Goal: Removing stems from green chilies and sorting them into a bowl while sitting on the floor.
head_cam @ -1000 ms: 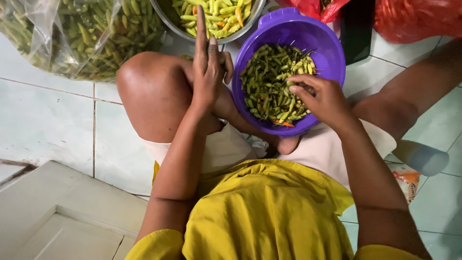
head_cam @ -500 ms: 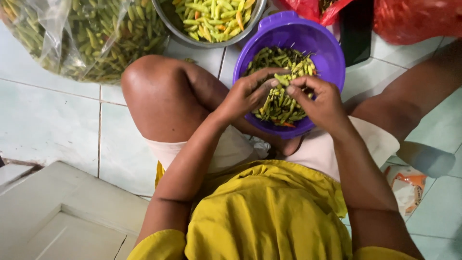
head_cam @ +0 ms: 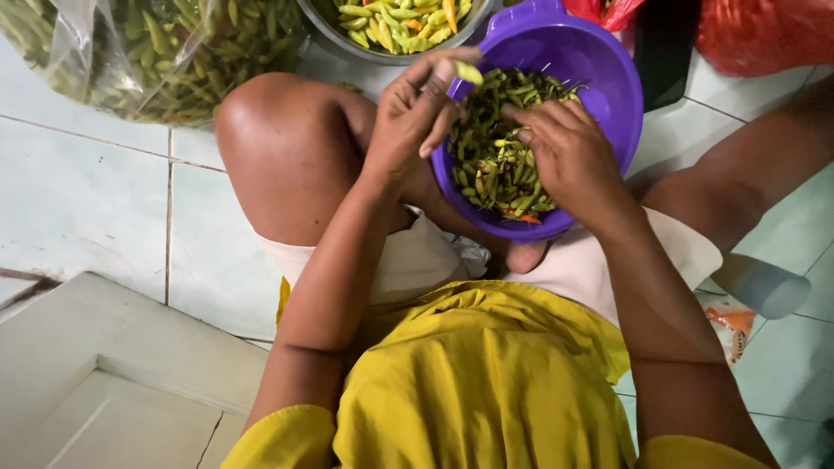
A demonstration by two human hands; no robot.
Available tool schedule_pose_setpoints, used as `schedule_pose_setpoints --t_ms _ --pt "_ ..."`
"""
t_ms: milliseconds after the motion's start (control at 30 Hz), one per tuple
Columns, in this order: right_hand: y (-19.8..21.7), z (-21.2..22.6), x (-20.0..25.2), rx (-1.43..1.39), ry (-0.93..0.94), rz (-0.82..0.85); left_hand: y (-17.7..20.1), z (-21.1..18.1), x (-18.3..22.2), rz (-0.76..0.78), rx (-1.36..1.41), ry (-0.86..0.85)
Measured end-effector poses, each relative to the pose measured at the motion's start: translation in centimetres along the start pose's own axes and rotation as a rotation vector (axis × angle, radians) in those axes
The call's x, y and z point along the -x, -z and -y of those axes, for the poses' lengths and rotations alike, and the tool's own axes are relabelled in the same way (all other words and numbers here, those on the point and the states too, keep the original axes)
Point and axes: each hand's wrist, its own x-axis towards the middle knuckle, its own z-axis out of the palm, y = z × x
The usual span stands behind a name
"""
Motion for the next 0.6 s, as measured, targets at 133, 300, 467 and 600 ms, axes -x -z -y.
schedule_pose_setpoints --t_ms 133,300,467,600 --pt "-4.5 -3.8 0.8 0.248 -0.127 0.070 0.7 0.0 -0.1 -0.100 0.057 -0.063" --pt "-5.9 -4.6 1.3 0.366 -0.140 -0.003 1.8 1.0 -0.1 -0.227 0.034 -0.160" --pt "-1.4 -3.0 1.0 0.035 -0.232 -0.026 0.9 1.5 -0.2 -0.151 -0.074 -0.122" --pt "2.7 0.2 0.9 -0.319 -0.165 -0.129 -1.8 0.3 -0.2 0.056 -0.193 0.014"
